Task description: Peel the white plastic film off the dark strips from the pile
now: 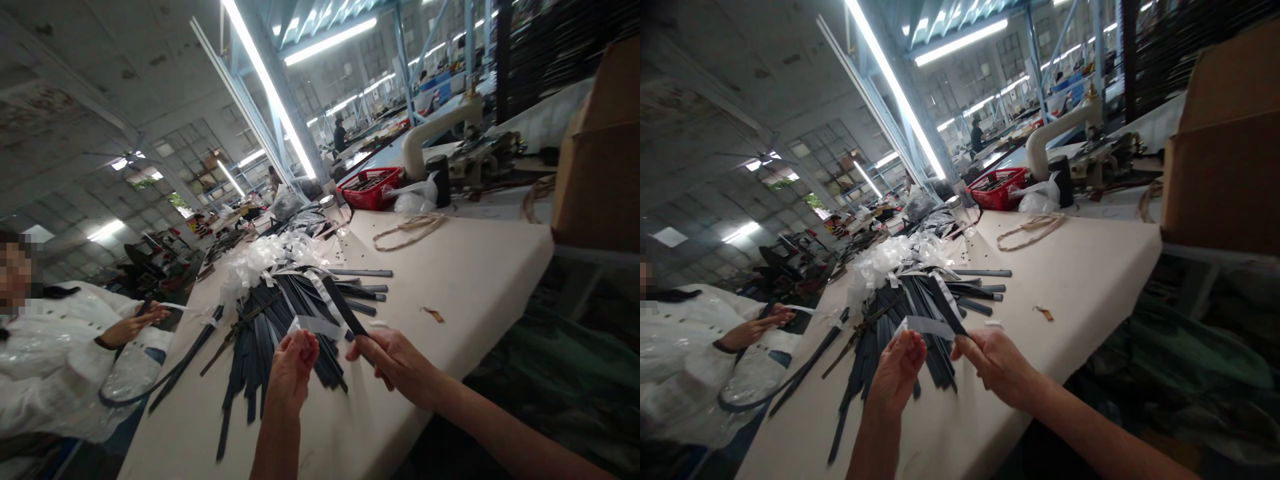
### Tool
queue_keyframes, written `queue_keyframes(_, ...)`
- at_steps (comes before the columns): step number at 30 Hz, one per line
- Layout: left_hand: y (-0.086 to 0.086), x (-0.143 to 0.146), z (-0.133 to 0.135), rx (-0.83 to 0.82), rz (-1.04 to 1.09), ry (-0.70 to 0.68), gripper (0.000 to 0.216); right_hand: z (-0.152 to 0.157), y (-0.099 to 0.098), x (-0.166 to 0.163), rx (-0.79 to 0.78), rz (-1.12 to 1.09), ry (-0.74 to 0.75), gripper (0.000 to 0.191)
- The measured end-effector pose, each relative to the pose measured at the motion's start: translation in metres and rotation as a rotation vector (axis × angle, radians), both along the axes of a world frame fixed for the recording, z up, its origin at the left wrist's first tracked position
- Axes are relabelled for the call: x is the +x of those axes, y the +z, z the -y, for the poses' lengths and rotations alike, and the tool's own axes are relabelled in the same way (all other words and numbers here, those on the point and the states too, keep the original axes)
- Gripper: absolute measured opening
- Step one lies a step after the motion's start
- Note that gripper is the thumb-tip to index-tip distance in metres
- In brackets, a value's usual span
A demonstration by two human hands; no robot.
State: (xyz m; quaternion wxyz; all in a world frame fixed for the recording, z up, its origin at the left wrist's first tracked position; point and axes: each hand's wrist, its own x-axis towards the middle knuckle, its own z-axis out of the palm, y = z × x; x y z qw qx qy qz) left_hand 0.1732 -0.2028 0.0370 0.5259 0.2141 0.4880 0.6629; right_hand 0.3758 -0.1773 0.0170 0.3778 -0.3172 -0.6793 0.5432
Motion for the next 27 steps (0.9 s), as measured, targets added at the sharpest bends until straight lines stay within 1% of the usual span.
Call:
queue_keyframes(1,0.005,-0.002,-0.002,0.017,0.105,0.059,0.017,0.008,-0.001,0.001,0.032,0.052,0.011,0.047)
queue_keyframes(3,0.012,-0.001,-0.003,0.02,0.25,0.122,0.007,0.024,-0.004,0.003,0.143,0.178,0.025,0.043)
queue_keyframes(5,0.016,0.003,-0.002,0.014,0.333,0.13,0.013,0.036,-0.005,0.001,0.239,0.281,0.026,0.039)
queue_keyframes(8,0.019,0.01,0.001,0.021,0.374,0.108,0.02,0.044,-0.007,-0.004,0.31,0.348,0.033,0.038)
queue_keyframes(11,0.02,0.014,0.002,0.024,0.402,0.096,0.023,0.044,-0.008,-0.009,0.379,0.371,0.034,0.037)
queue_keyframes(13,0.02,0.014,0.004,0.02,0.419,0.077,0.021,0.042,-0.008,-0.012,0.401,0.384,0.036,0.036)
queue_keyframes(16,0.018,0.014,0.006,0.009,0.435,0.031,0.009,0.038,-0.009,-0.015,0.394,0.386,0.05,0.037)
queue_keyframes(17,0.016,0.015,0.008,0.007,0.437,0.019,0.005,0.037,-0.009,-0.016,0.381,0.382,0.053,0.037)
queue_keyframes(18,0.012,0.016,0.009,0.005,0.437,0.012,0.007,0.036,-0.009,-0.017,0.361,0.375,0.058,0.037)
queue_keyframes(20,0.003,0.023,0.015,-0.002,0.422,0.003,0.021,0.034,-0.009,-0.02,0.303,0.357,0.075,0.039)
queue_keyframes(22,-0.01,0.033,0.022,-0.012,0.389,-0.019,0.028,0.031,-0.01,-0.023,0.248,0.348,0.089,0.043)
queue_keyframes(24,-0.024,0.042,0.029,-0.021,0.354,-0.029,0.028,0.031,-0.013,-0.021,0.216,0.35,0.106,0.046)
queue_keyframes(25,-0.031,0.044,0.031,-0.033,0.345,-0.016,0.028,0.033,-0.016,-0.017,0.207,0.358,0.109,0.046)
queue_keyframes(27,-0.042,0.044,0.035,-0.073,0.35,0.055,0.029,0.038,-0.027,-0.002,0.183,0.356,0.104,0.041)
